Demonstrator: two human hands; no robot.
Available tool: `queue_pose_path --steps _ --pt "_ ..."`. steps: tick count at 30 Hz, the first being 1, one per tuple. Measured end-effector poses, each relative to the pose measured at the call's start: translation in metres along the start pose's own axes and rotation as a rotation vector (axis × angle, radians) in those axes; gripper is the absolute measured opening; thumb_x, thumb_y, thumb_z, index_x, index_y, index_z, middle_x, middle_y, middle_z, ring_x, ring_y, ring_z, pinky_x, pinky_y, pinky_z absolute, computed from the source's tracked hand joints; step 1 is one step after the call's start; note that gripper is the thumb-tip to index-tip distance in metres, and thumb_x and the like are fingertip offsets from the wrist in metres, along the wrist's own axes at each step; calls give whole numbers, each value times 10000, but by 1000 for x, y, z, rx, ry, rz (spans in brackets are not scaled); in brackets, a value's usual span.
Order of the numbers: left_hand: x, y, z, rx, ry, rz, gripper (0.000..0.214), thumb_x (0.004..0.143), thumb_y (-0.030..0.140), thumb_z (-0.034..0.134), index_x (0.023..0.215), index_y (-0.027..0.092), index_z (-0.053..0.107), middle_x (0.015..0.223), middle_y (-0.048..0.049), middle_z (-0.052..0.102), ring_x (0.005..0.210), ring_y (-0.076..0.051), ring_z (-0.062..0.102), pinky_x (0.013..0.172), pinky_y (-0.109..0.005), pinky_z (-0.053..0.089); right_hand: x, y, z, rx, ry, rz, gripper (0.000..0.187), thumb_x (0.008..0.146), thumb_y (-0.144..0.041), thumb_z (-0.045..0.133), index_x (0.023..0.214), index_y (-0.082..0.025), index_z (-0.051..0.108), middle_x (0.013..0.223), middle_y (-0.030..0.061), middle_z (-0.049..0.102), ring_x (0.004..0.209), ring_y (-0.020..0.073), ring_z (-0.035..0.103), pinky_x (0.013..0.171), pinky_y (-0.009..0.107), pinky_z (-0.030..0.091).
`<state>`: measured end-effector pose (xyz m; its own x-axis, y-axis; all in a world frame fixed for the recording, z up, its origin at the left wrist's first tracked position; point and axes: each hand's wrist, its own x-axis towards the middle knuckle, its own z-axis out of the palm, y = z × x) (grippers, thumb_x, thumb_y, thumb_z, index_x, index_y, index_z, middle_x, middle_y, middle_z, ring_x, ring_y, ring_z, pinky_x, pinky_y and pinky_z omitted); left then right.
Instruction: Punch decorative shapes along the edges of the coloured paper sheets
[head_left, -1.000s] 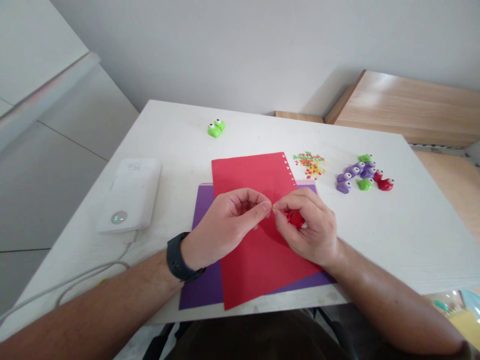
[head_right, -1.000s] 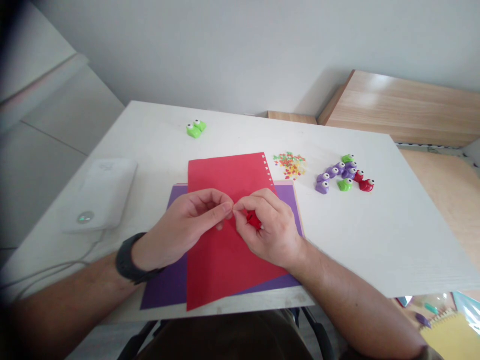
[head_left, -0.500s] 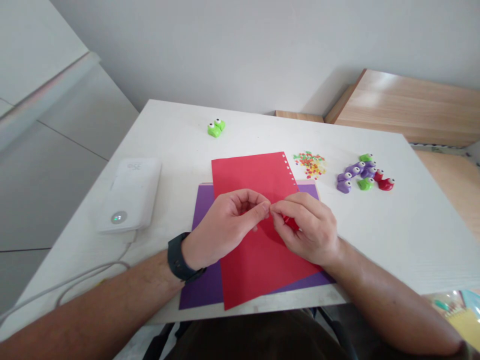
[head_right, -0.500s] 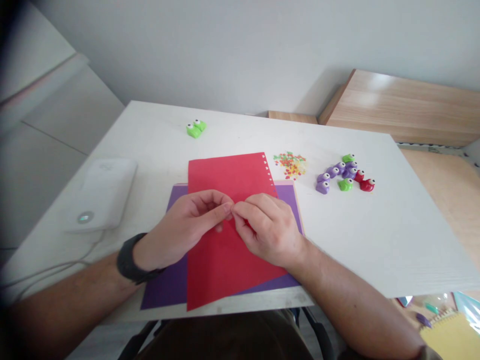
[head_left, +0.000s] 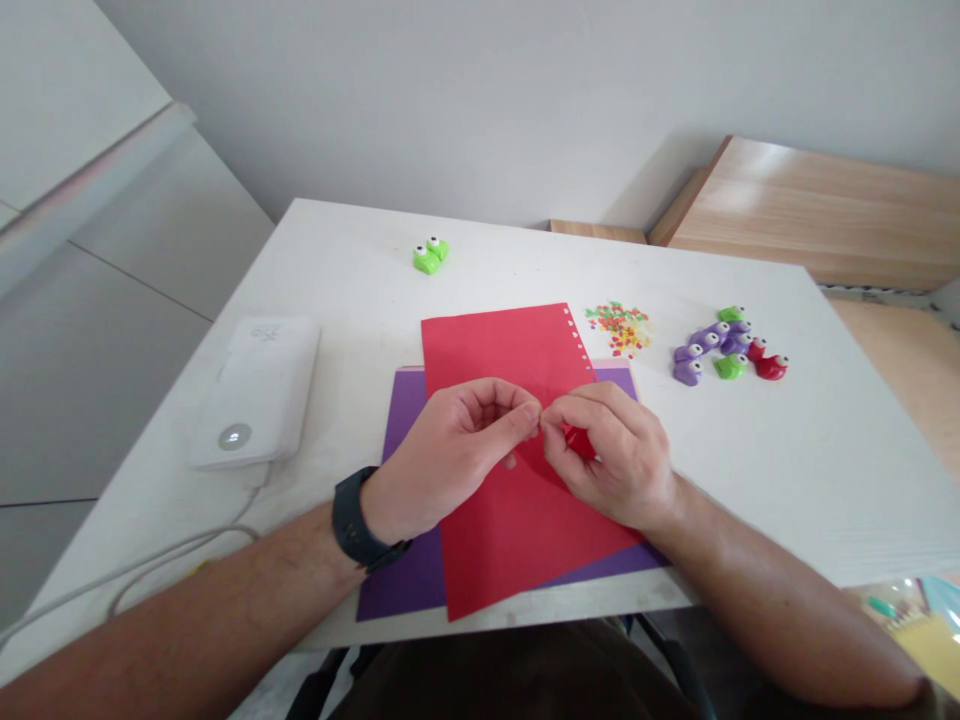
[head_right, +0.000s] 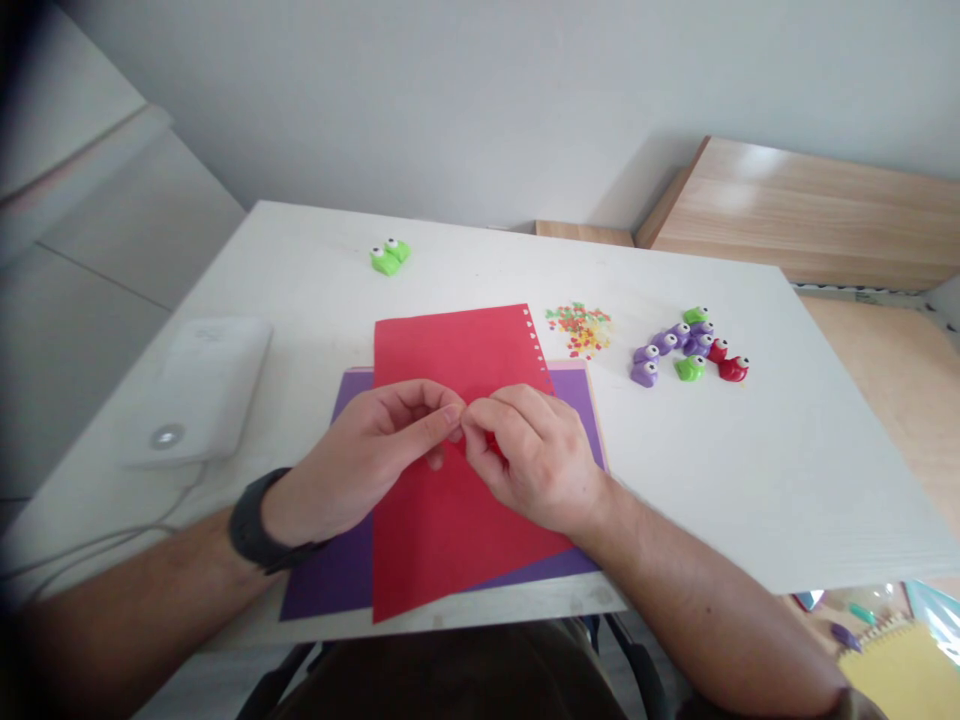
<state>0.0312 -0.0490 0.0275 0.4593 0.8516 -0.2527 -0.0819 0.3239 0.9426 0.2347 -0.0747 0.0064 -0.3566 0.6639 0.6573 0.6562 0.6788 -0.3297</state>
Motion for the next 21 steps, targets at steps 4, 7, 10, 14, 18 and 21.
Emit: queue_pose_path --steps 4,7,10,14,18,21 --pt "0 1 1 -7 -7 0 230 934 344 829 877 158 706 786 8 670 660 -112 563 658 -245 461 2 -1 0 28 24 24 222 923 -74 682 1038 -257 634 884 24 726 766 176 695 678 314 589" --pt "0 2 0 0 0 -4 241 924 352 836 869 159 703 800 4 676 663 -113 564 658 -247 467 4 -2 0 45 41 56 227 921 -69 672 1032 -265 638 874 15 722 762 173 689 672 311 587" --pt "0 2 0 8 14 -15 266 908 383 849 867 164 703 815 1 680 660 -115 568 648 -250 475 3 -2 0 48 55 82 235 910 -63 677 1024 -266 646 872 12 722 769 175 688 682 313 594" --pt "-1 2 -1 19 12 -15 267 910 393 844 873 167 709 820 0 684 662 -113 577 652 -247 487 3 -2 -2 51 51 108 224 910 -74 688 1019 -267 656 880 15 723 781 181 688 692 318 593" --pt "-1 2 0 26 33 -14 266 909 407 841 906 167 727 846 -15 708 658 -116 586 645 -255 510 7 9 -7 8 112 154 184 921 -96 689 1002 -260 665 872 20 724 782 186 687 727 330 585" --pt "-1 3 0 21 69 -5 286 927 435 818 949 161 741 893 -39 727 704 -132 612 639 -261 525 11 32 -16 -102 148 242 124 923 -132 682 951 -254 678 867 28 735 794 203 694 768 354 576"
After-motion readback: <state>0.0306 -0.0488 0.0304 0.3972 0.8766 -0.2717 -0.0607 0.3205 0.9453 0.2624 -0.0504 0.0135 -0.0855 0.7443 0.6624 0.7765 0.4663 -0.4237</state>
